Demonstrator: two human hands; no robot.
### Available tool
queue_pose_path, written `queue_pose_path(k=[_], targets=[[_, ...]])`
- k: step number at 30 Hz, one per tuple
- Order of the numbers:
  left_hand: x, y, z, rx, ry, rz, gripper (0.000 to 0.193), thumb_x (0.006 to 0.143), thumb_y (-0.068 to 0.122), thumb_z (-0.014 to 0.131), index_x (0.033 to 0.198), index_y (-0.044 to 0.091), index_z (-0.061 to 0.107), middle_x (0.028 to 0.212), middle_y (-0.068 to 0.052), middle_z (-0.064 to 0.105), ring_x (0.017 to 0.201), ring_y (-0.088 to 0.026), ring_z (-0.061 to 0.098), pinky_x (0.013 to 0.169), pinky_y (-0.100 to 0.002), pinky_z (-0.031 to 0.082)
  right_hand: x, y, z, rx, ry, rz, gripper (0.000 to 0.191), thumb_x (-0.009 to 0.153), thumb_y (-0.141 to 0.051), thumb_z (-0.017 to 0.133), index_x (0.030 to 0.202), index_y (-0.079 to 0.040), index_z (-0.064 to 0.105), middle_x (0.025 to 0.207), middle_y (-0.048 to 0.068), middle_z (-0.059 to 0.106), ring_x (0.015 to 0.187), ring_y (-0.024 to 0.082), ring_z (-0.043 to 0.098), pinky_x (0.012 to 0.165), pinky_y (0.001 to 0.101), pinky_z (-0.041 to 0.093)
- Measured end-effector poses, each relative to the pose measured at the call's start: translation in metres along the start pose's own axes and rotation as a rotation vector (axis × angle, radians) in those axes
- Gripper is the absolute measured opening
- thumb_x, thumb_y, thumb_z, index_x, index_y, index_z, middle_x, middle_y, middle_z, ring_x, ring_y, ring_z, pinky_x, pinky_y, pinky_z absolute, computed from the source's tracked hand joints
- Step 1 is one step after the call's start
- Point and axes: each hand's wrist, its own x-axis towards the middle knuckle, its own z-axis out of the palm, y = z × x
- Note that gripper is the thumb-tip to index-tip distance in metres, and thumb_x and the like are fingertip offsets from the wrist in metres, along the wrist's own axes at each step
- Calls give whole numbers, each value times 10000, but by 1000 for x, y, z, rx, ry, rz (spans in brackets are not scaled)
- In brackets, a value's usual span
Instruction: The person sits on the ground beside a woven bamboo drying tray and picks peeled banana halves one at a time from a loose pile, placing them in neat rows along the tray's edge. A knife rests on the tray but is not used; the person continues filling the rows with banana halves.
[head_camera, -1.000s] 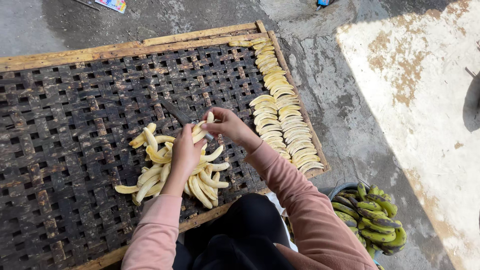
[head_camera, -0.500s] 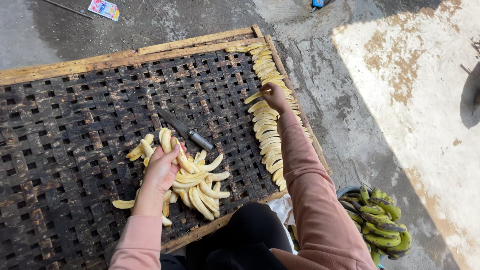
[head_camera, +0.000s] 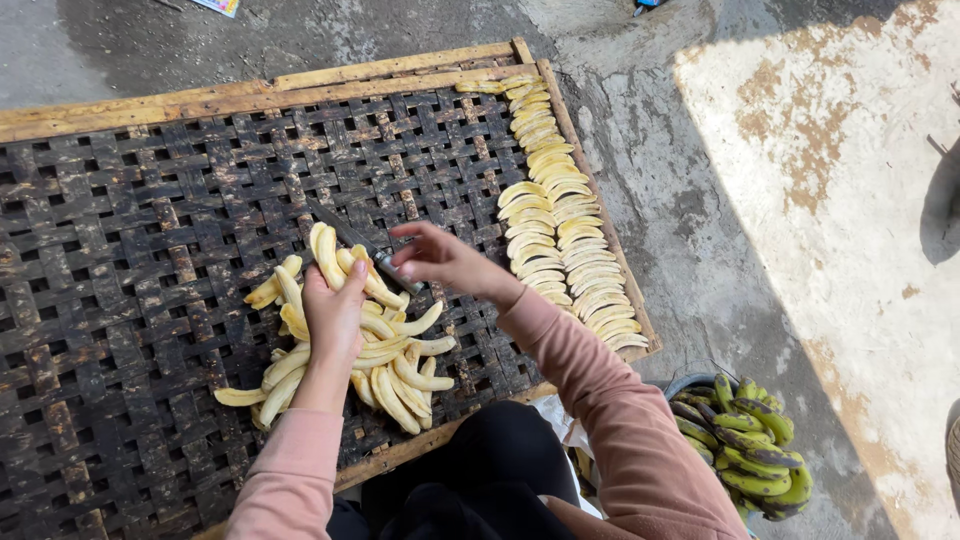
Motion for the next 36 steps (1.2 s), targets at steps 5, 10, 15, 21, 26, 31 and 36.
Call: queue_pose_path(k=[5, 10, 15, 21, 26, 31, 36], targets=[[-11, 1, 6, 315, 26, 175, 240, 1000, 21, 709, 1198, -12, 577, 1102, -69, 681, 946, -119, 652, 820, -259, 542, 16, 10, 26, -34, -6, -10, 254, 1018, -23, 731, 1257, -9, 648, 993, 34, 688, 896, 93, 626, 772, 248, 528], [-11, 19, -7, -44, 65, 15, 283, 983, 69, 655, 1226, 82, 510, 1077, -25, 631, 914, -93, 654, 810, -289, 586, 33, 12, -69, -22, 141, 54, 202, 980, -50, 690, 1177, -75, 652, 999, 36, 730, 877, 110, 712, 769, 262, 609], [-2, 24, -25, -96, 98, -17, 314, 981, 41, 672, 1241, 115, 511, 1087, -22, 591, 916, -112, 611, 884, -334, 567, 29, 21, -191, -373, 583, 165, 131, 1000, -103, 673, 1103, -60, 740, 955, 69, 763, 802, 139, 685, 716, 277, 565], [13, 19, -29, -254, 82, -42, 177, 1034, 111, 576, 1202, 111, 518, 1148, -20, 572, 1035, -145, 640, 985, -350, 555, 20, 41, -234, -1165, 857, 119, 121, 825, -105, 797, 946, -113, 793, 983, 136, 725, 943, 304, 685, 834, 384, 530], [13, 8, -19, -235, 88, -4, 139, 1060, 126, 564, 1190, 114, 517, 1160, -17, 559, 1078, -153, 637, 979, -329, 526, 30, 22, -144, -1155, 1012, 108, 211, 943, -235, 762, 1040, -65, 681, 1113, 164, 610, 999, 291, 592, 892, 409, 498], [10, -14, 5, -277, 68, 42, 186, 1037, 75, 615, 1189, 106, 512, 1167, -26, 586, 1108, -146, 639, 954, -310, 508, 7, 30, 19, 160, -87, 81, 502, 1052, -318, 606, 1433, -68, 397, 1261, 132, 648, 1143, 202, 643, 979, 346, 557], [0, -14, 10, -159, 66, -85, 245, 997, 137, 659, 1202, 127, 524, 1125, 5, 607, 992, -119, 588, 839, -339, 482, 10, 55, 42, 629, -28, 207, 266, 1054, -102, 631, 1292, -67, 519, 1096, 78, 676, 995, 182, 685, 890, 321, 574]])
